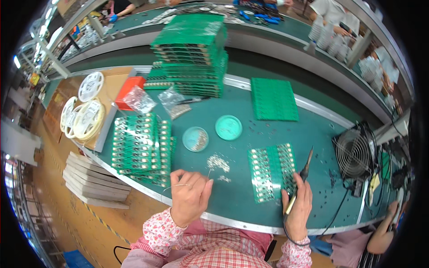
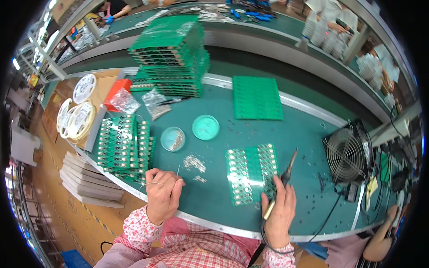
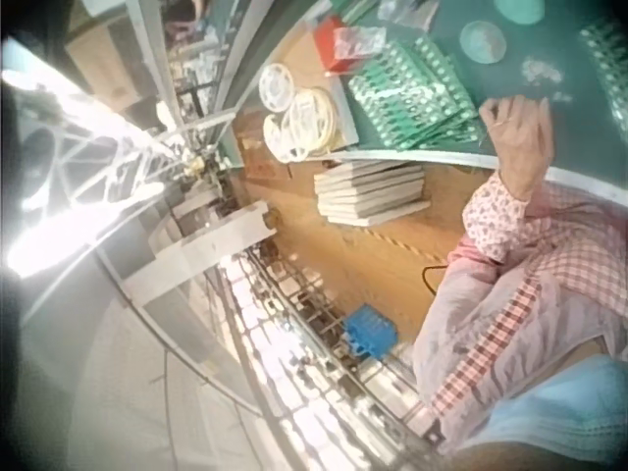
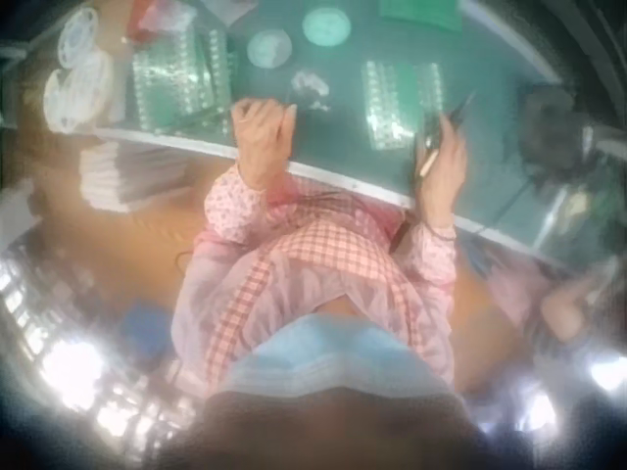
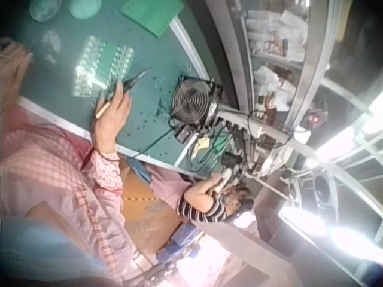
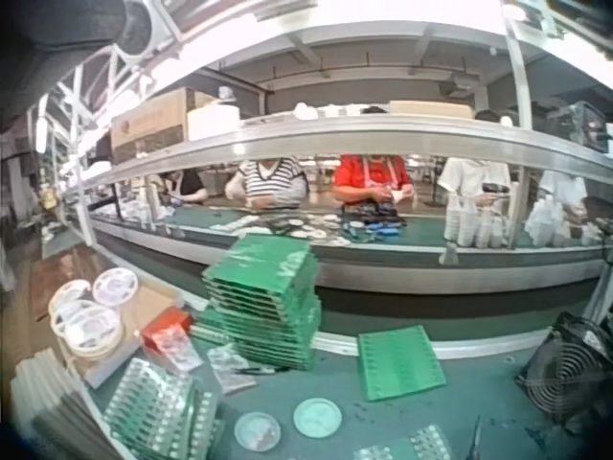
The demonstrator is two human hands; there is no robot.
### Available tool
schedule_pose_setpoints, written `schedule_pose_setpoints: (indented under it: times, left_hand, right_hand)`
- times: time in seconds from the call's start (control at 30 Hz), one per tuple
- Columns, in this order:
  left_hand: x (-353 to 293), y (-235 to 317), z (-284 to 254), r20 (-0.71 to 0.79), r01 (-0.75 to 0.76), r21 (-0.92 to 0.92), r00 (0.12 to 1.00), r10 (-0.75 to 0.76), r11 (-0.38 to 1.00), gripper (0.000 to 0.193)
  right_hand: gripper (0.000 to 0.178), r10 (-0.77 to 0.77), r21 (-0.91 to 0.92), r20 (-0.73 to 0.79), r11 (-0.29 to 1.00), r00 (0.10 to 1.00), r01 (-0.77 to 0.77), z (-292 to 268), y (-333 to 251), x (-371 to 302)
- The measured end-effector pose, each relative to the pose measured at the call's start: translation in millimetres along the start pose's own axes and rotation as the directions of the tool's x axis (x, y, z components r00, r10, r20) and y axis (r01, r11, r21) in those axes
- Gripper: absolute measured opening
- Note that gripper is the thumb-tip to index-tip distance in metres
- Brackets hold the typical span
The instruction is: The person solders small electronic components onto circuit boards using a soldering iron, solder wire, and tweezers.
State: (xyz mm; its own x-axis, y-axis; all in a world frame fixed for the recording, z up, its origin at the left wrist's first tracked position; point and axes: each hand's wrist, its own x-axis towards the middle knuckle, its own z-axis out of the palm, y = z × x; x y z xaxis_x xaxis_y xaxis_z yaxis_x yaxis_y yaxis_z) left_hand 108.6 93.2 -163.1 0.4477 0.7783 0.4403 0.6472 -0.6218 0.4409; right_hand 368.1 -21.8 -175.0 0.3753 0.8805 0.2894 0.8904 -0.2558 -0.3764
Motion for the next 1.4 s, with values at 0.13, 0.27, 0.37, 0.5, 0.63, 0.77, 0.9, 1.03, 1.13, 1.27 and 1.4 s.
schedule_pose_setpoints:
  times: [0.13, 0.27, 0.37, 0.5, 0.63, 0.77, 0.9, 1.03, 1.13, 1.27, 1.4]
  left_hand:
    - [10, -2, -5, -0.047, 0.031, 0.014, 0.998, -0.030, 0.999, 0.009]
    - [-6, -7, -10, -0.065, -0.014, -0.048, 0.998, 0.011, 0.999, 0.013]
    - [-21, -18, -22, -0.135, 0.000, -0.068, 0.991, -0.009, 0.998, 0.015]
    - [-18, -15, -33, -0.189, -0.050, -0.039, 0.981, 0.042, 0.998, 0.013]
    - [50, -24, -34, -0.204, -0.070, 0.188, 0.973, 0.109, 0.980, 0.012]
    - [140, -34, 22, -0.001, -0.102, 0.507, 0.993, 0.119, 0.856, 0.015]
    - [153, -218, 61, 0.107, -0.216, 0.752, 0.972, 0.208, 0.623, 0.016]
    - [181, -219, 100, 0.142, -0.023, 0.805, 0.978, -0.155, 0.593, 0.022]
    - [188, -241, 96, 0.176, -0.096, 0.840, 0.979, -0.100, 0.533, 0.022]
    - [187, -234, 79, 0.167, -0.085, 0.848, 0.980, -0.112, 0.523, 0.019]
    - [173, -247, 55, 0.150, -0.153, 0.815, 0.987, 0.052, 0.559, 0.023]
  right_hand:
    - [0.051, -0.073, -0.113, -0.003, 0.991, 0.997, 0.072, 0, 10, -17]
    - [0.046, -0.078, -0.123, -0.019, 0.990, 0.997, 0.076, 3, 7, -31]
    - [0.041, -0.001, -0.056, -0.025, 0.998, 1.000, -0.001, 6, -1, -39]
    - [0.045, 0.115, 0.068, -0.083, 0.992, 0.990, -0.110, -5, -8, -34]
    - [0.048, -0.034, -0.035, -0.113, 0.999, 0.993, 0.030, 14, -9, -17]
    - [0.054, -0.045, 0.062, -0.138, 0.997, 0.989, 0.054, -7, 12, -22]
    - [0.056, -0.062, 0.091, -0.082, 0.993, 0.995, 0.070, 25, 9, -34]
    - [0.057, -0.073, 0.045, -0.257, 0.995, 0.964, 0.088, 18, 29, -57]
    - [0.053, -0.070, 0.111, -0.261, 0.989, 0.963, 0.102, 13, 27, -63]
    - [0.046, -0.071, 0.198, -0.207, 0.974, 0.976, 0.113, 5, 20, -61]
    - [0.043, -0.054, 0.221, -0.191, 0.971, 0.980, 0.096, 7, 16, -59]
